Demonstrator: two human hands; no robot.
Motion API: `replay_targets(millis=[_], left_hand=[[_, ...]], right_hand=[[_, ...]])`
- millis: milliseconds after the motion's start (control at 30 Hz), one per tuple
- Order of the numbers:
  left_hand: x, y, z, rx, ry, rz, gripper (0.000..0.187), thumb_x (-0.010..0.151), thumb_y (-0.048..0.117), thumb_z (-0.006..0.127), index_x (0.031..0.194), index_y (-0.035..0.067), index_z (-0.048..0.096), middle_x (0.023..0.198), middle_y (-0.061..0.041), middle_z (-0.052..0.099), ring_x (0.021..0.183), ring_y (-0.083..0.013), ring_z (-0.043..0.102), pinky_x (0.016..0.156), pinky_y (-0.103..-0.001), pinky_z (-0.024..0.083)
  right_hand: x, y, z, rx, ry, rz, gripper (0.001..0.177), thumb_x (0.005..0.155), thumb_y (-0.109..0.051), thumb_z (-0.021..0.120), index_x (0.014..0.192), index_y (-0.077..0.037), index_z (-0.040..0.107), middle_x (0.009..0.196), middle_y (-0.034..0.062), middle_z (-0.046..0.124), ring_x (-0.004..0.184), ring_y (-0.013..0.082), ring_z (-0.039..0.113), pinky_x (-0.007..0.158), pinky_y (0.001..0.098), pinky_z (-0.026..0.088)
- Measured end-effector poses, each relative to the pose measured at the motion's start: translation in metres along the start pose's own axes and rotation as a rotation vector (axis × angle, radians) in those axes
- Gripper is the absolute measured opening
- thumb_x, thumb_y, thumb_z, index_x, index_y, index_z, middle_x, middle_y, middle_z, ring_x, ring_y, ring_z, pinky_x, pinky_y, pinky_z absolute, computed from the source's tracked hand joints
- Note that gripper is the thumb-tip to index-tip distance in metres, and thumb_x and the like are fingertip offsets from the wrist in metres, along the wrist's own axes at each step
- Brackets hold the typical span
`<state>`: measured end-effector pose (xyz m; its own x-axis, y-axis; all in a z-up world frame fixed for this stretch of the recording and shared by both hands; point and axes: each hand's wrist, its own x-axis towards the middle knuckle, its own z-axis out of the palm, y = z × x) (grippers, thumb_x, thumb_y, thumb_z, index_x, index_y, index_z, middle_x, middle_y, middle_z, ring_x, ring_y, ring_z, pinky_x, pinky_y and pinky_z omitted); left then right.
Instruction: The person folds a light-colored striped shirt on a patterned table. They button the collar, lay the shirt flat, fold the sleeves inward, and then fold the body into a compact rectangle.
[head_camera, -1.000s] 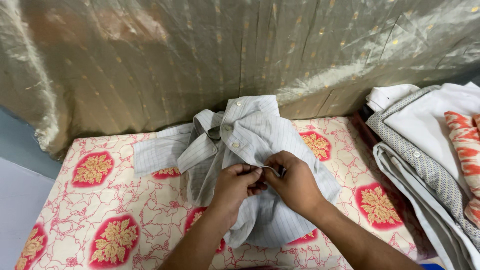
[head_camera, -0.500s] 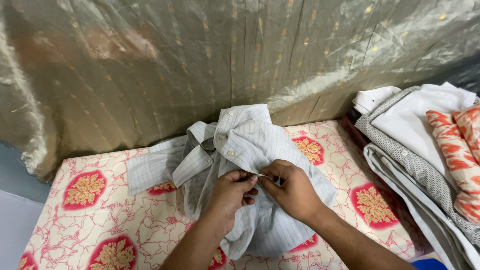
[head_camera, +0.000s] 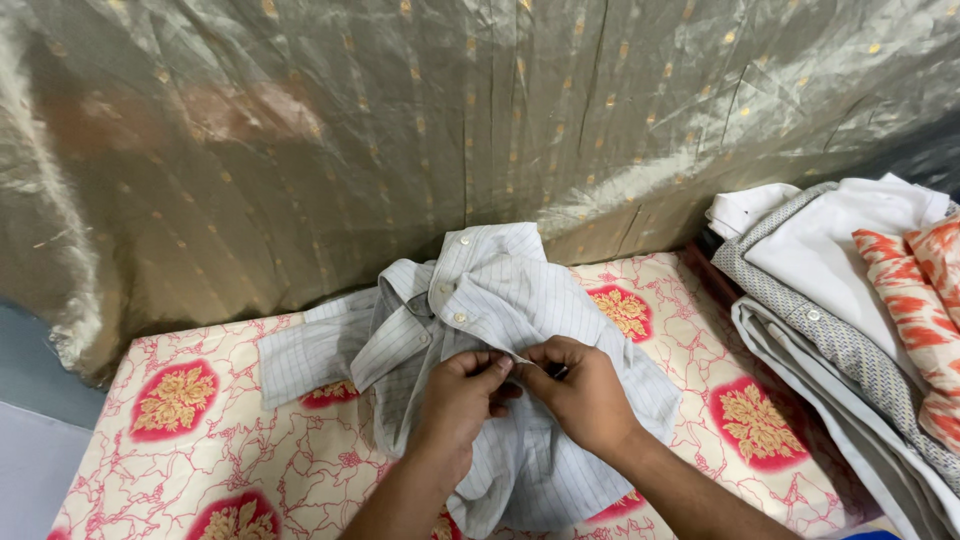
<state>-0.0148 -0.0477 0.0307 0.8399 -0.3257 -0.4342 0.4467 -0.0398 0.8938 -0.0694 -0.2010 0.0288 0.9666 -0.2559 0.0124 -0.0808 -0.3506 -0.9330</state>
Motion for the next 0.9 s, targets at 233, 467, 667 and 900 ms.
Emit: replay_targets(millis=[233, 467, 667, 900], left_hand=[[0.002, -0.010, 0.002, -0.126, 0.060, -0.062, 0.016, 0.096, 0.015, 0.066, 0.101, 0.003, 0.075, 0.090, -0.006, 0.077, 0.080, -0.0162, 0.072, 0.069, -0.031, 0.053], [0.007, -0.027, 0.004, -0.265, 0.063, -0.009, 0.017, 0.094, 0.010, 0.065, 0.102, -0.002, 0.074, 0.094, -0.009, 0.077, 0.083, -0.0181, 0.072, 0.079, -0.033, 0.058], [0.004, -0.030, 0.011, -0.255, 0.056, 0.013, 0.018, 0.093, 0.006, 0.063, 0.103, -0.004, 0.074, 0.098, -0.011, 0.075, 0.085, -0.0196, 0.070, 0.083, -0.033, 0.060], [-0.009, -0.028, 0.014, -0.263, 0.063, 0.035, 0.009, 0.090, 0.010, 0.074, 0.093, 0.002, 0.072, 0.088, -0.006, 0.070, 0.079, -0.0154, 0.066, 0.077, -0.032, 0.057]], right_hand=[[0.003, 0.004, 0.001, 0.062, -0.067, 0.063, 0.017, 0.086, -0.014, 0.075, 0.095, 0.000, 0.079, 0.081, 0.0037, 0.079, 0.072, 0.0078, 0.069, 0.069, 0.0255, 0.056], [0.007, 0.024, -0.004, 0.195, -0.125, 0.100, 0.021, 0.096, -0.015, 0.073, 0.091, 0.004, 0.082, 0.074, 0.0057, 0.070, 0.065, 0.0079, 0.053, 0.060, 0.0264, 0.045], [0.010, 0.028, -0.009, 0.278, -0.151, 0.158, 0.015, 0.085, -0.008, 0.077, 0.096, 0.001, 0.079, 0.080, 0.0010, 0.075, 0.066, 0.0067, 0.061, 0.061, 0.0244, 0.051], [-0.001, 0.009, -0.006, -0.008, -0.054, 0.019, 0.015, 0.083, -0.012, 0.077, 0.092, -0.001, 0.078, 0.078, 0.0042, 0.078, 0.069, 0.0100, 0.067, 0.065, 0.0263, 0.056]])
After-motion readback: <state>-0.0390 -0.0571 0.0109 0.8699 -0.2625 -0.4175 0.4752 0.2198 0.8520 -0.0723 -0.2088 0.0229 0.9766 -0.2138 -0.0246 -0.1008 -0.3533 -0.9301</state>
